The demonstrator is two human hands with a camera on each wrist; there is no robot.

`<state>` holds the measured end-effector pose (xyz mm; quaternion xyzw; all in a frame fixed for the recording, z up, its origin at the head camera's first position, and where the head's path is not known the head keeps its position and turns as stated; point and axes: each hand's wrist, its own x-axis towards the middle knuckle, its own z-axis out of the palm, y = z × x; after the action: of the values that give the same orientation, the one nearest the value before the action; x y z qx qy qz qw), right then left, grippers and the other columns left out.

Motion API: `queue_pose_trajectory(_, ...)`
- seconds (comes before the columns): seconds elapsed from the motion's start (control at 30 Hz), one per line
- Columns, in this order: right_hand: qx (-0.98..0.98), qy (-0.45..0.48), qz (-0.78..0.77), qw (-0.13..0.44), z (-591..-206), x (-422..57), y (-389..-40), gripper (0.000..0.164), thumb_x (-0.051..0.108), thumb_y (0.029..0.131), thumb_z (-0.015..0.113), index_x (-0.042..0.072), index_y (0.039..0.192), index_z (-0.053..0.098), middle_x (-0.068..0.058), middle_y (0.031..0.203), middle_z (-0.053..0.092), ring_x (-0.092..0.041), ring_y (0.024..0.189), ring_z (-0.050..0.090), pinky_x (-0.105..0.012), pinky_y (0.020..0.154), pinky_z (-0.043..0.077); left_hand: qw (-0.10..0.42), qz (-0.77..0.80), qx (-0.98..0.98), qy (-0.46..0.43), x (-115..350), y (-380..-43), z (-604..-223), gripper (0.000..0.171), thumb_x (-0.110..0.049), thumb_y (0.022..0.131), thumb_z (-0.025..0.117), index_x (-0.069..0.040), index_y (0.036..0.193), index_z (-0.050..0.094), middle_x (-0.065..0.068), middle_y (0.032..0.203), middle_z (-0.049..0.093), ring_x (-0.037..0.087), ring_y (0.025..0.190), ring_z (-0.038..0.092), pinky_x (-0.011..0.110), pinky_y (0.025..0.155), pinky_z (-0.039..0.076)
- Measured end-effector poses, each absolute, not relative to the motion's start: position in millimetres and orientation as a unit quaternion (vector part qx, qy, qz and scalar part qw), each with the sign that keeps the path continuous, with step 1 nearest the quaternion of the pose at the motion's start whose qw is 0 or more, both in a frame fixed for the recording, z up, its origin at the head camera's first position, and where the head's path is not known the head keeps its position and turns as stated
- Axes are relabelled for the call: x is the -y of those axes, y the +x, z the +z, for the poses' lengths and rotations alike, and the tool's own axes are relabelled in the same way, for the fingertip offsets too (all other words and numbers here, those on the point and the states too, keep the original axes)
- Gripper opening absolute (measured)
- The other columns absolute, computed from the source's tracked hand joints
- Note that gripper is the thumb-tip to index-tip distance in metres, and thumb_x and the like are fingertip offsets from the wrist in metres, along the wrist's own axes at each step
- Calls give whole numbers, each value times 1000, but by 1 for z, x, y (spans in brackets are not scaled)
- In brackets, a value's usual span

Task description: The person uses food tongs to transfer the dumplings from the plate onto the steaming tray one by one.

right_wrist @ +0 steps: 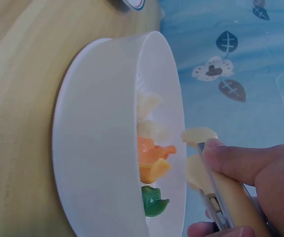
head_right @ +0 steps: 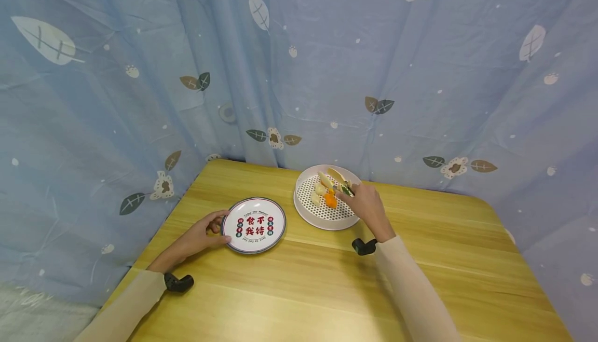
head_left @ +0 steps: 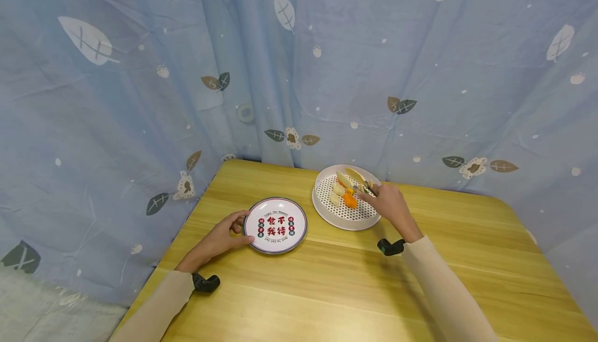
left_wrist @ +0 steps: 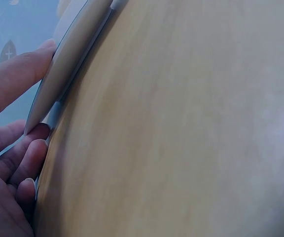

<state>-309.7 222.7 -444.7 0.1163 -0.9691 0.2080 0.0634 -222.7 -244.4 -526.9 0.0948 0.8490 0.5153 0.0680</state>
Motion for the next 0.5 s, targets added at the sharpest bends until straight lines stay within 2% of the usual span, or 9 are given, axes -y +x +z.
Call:
queue_pose_trajectory(0.07, 966, 125, 213, 70, -446, -224, -306, 47, 44, 97, 71, 6, 73, 58, -1, 62, 31, -17, 55, 33, -33, 54, 30, 70, 512, -851, 94, 245, -223, -528, 75, -26, 89, 84, -8, 151, 46, 11, 123, 52, 25, 101, 46, 34, 84, 38)
queue_pose_trajectory(0.13, 965, 130, 216, 75, -448, -225, -302, 43, 45, 97, 71, 3, 87, 69, 0, 60, 31, -17, 53, 33, -33, 53, 30, 73, 509, -852, 93, 245, -223, -528, 75, -28, 89, 84, -9, 151, 47, 11, 123, 52, 25, 101, 46, 35, 85, 38)
queue_pose_trajectory(0.2, 963, 138, 219, 80, -449, -226, -297, 49, 45, 97, 71, -2, 106, 74, 1, 58, 32, -17, 52, 33, -33, 52, 30, 73, 507, -854, 90, 245, -224, -529, 75, -29, 88, 84, -10, 151, 47, 11, 123, 53, 25, 101, 46, 36, 86, 39)
queue_pose_trajectory(0.27, 962, 141, 219, 84, -449, -226, -293, 60, 47, 96, 71, -7, 122, 71, 1, 57, 33, -17, 52, 34, -33, 52, 30, 73, 507, -854, 89, 246, -224, -530, 75, -29, 89, 84, -10, 151, 47, 11, 124, 53, 25, 101, 46, 37, 86, 39)
queue_pose_trajectory(0.33, 961, 143, 220, 88, -450, -226, -287, 63, 48, 96, 71, -7, 127, 69, 1, 58, 34, -18, 53, 35, -33, 52, 30, 71, 506, -855, 88, 245, -224, -530, 75, -28, 89, 84, -10, 152, 46, 11, 125, 53, 25, 101, 46, 37, 86, 38)
queue_pose_trajectory(0.5, 956, 150, 228, 103, -452, -223, -274, 61, 49, 93, 74, -2, 126, 72, 3, 60, 32, -16, 55, 35, -32, 52, 29, 73, 510, -853, 86, 238, -216, -513, 73, -17, 91, 82, -3, 152, 44, 18, 125, 52, 33, 103, 46, 38, 86, 38)
